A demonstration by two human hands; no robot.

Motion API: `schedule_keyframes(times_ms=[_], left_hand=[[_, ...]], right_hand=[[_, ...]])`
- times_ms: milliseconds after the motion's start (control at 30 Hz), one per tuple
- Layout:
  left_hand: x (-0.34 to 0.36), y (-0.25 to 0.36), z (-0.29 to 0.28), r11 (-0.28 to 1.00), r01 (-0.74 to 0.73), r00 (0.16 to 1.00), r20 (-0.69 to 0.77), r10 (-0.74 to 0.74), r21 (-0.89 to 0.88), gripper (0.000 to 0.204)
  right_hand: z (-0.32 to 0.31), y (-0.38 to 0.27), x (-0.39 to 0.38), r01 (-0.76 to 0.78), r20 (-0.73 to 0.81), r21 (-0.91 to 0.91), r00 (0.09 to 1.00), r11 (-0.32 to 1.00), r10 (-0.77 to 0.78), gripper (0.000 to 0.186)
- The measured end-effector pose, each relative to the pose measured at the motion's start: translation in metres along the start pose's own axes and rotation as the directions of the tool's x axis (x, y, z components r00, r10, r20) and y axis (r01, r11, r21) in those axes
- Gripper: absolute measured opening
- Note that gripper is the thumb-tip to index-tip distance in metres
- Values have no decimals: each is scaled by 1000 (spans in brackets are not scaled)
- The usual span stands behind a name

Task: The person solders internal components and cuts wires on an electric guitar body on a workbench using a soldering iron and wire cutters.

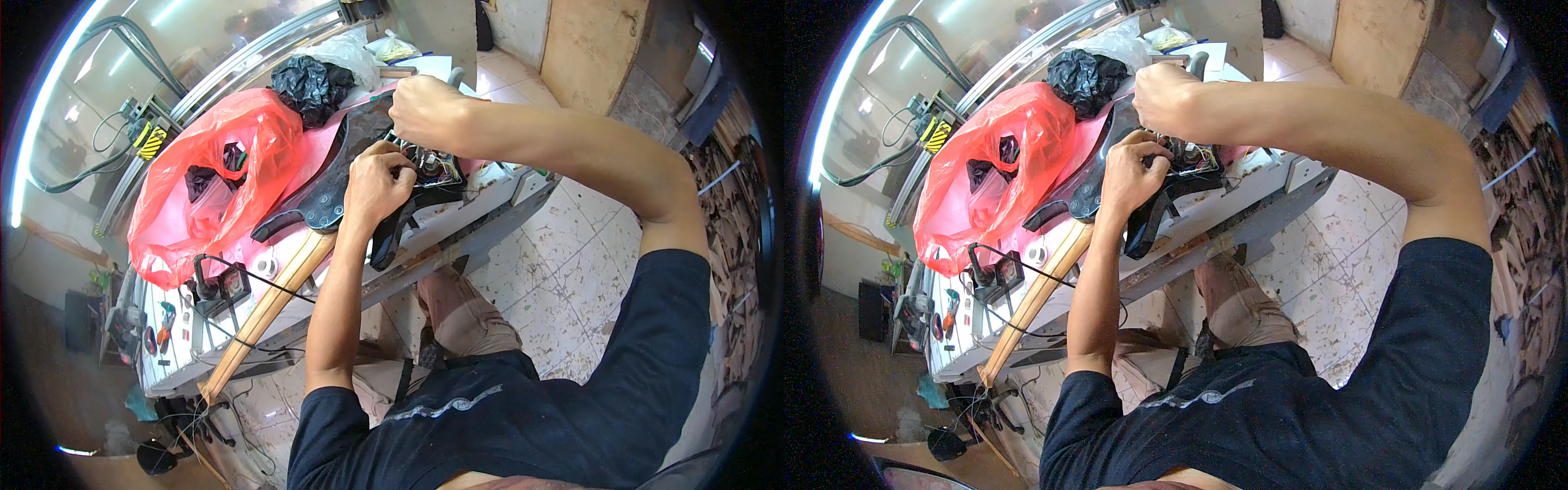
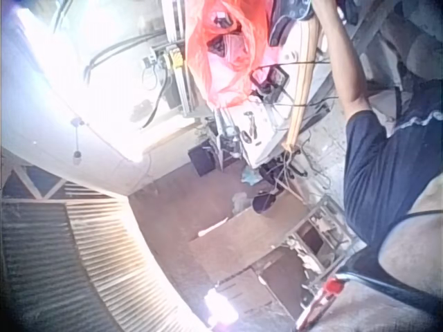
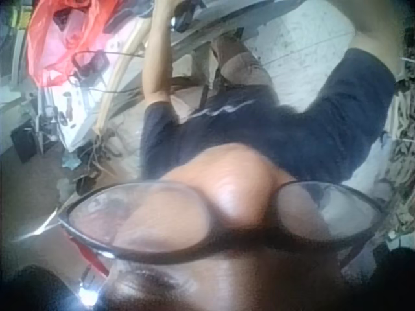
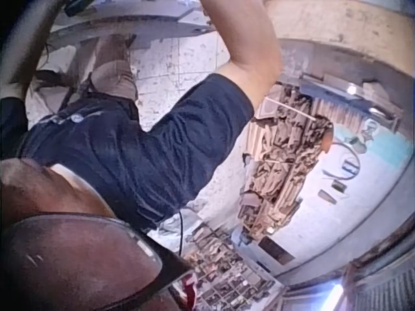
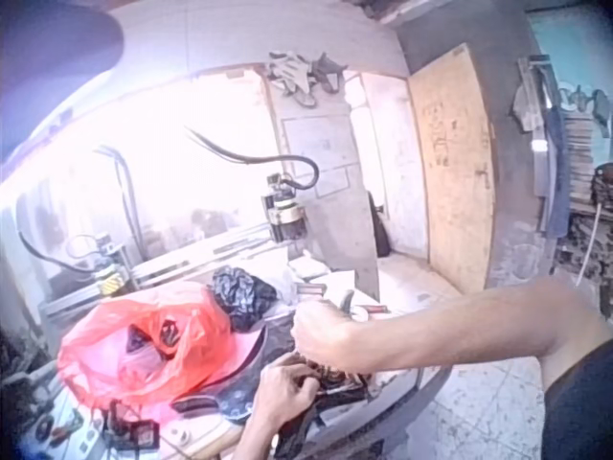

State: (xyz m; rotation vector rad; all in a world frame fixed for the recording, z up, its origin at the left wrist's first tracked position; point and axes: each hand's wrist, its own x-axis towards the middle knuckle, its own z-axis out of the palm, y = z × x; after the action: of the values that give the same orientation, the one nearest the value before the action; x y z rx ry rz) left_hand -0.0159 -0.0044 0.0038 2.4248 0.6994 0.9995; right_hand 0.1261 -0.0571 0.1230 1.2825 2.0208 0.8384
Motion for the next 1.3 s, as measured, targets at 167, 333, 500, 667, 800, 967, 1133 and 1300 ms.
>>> schedule_keyframes(times_ms=[167, 333, 500, 667, 800, 967, 1133, 1300], left_hand=[[-1, -2, -1, 999, -13, 1000, 14, 12, 36, 25], [0, 1, -2, 998, -25, 999, 28, 24, 54, 23], [1, 3, -3, 1000, 23, 998, 53, -23, 18, 22], [3, 2, -4, 1000, 17, 998, 59, -16, -19, 20], [4, -9, 0, 993, -116, 987, 112, 112, 26, 15], [6, -7, -3, 985, -163, 976, 159, 152, 59, 10], [6, -6, -4, 981, -190, 969, 167, 182, 35, 9], [6, -4, -6, 981, -189, 967, 182, 178, 42, 8]], right_hand=[[16, 2, -8, 27, -208, 15, 978, 1000, -24, 10], [27, 8, -10, 40, -274, 53, 961, 998, -24, 11], [26, 9, -11, 51, -354, 55, 935, 997, -29, 11], [21, 9, -9, 79, -369, 43, 928, 996, -58, 11], [18, 9, -8, 91, -338, 49, 938, 995, -69, 12], [21, 11, -6, 124, -351, 31, 930, 992, -106, 14], [21, 12, -5, 121, -336, 50, 937, 991, -98, 15], [19, 14, -6, 139, -326, 46, 938, 989, -117, 14]])
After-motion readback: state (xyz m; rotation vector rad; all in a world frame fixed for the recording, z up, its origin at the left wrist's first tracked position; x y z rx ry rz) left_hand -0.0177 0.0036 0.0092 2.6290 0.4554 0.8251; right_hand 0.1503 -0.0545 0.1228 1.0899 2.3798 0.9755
